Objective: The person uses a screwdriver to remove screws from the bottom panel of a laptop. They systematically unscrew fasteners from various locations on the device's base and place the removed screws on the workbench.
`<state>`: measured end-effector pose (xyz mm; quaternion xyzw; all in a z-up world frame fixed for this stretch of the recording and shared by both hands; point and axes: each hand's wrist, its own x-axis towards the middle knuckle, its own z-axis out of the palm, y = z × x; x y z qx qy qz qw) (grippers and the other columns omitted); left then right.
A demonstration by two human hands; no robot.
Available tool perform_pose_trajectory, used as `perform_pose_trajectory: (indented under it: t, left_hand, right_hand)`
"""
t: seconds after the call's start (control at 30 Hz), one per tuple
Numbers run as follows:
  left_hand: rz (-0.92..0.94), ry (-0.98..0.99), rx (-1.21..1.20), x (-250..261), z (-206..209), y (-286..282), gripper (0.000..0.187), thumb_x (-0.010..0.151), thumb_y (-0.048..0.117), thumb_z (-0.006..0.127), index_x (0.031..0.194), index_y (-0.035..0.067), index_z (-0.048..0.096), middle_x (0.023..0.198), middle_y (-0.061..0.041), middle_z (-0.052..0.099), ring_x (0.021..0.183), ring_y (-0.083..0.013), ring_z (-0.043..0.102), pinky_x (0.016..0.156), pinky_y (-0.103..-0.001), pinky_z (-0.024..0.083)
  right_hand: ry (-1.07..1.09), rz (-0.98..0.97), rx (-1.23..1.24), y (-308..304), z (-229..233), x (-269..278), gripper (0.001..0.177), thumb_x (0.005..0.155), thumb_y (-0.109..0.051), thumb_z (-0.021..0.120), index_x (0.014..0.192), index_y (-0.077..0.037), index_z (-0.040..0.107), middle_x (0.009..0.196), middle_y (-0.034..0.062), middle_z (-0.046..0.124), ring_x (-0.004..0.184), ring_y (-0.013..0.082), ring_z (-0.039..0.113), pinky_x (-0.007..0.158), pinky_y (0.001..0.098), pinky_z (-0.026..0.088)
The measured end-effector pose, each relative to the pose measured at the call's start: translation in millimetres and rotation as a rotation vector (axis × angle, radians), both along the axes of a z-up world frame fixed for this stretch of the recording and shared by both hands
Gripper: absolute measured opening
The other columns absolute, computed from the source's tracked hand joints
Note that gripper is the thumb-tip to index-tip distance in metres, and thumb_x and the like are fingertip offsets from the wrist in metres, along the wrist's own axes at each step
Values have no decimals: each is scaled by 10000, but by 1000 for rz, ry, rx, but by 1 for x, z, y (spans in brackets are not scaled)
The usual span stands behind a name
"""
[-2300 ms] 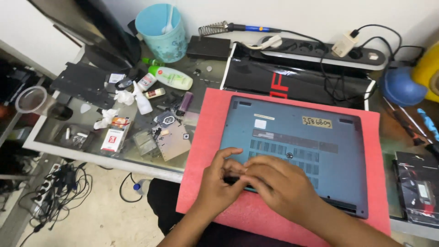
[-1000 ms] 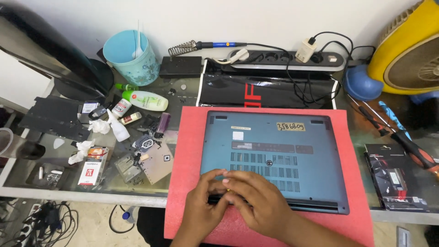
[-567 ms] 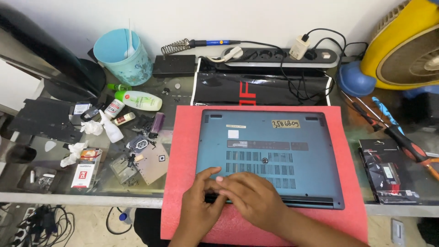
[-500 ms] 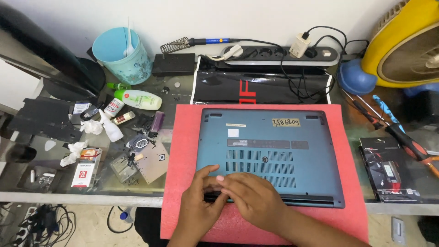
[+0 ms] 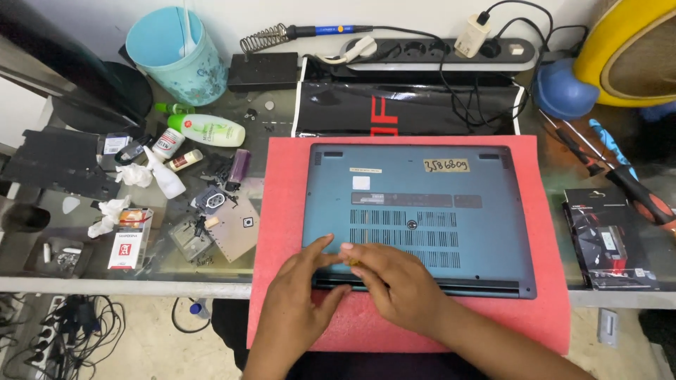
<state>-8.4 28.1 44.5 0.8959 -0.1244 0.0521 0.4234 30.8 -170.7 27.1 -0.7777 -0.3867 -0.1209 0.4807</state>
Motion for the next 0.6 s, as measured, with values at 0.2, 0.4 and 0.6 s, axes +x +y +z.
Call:
perform_pose_trajectory:
  t: [0.2,0.4,0.6]
  left_hand:
    - [20,50,17,2,5,0,757,835,238,822,1479,139,436,1211,4,770,1178,-254,663,1022,-406,488]
    - [-16,42,12,5,7,2,768,839,222,822,1487,127,421,1185,12,770,1144,-239,683,1018,-411,500]
    - [1,91,43,9,11,1,761,844,241,813,1492,146,427,1161,40,774,1101,-224,674,953,-380,522]
  right_hand:
    - [-80,-127,-30,-1,-8,3,510,991,-63,732,1445,-125,508,1091,104,696,920,235,685,882,331,585]
    - [58,-187,-43,-5,-18,2,535,937,-82,765,1412,-160,533,1171,112,724,891,207,785,842,300,644]
    - [71,-243,-45,-7,-24,0,546,927,-109,781,1412,-171,538,1215,103,716,914,189,800,845,293,658]
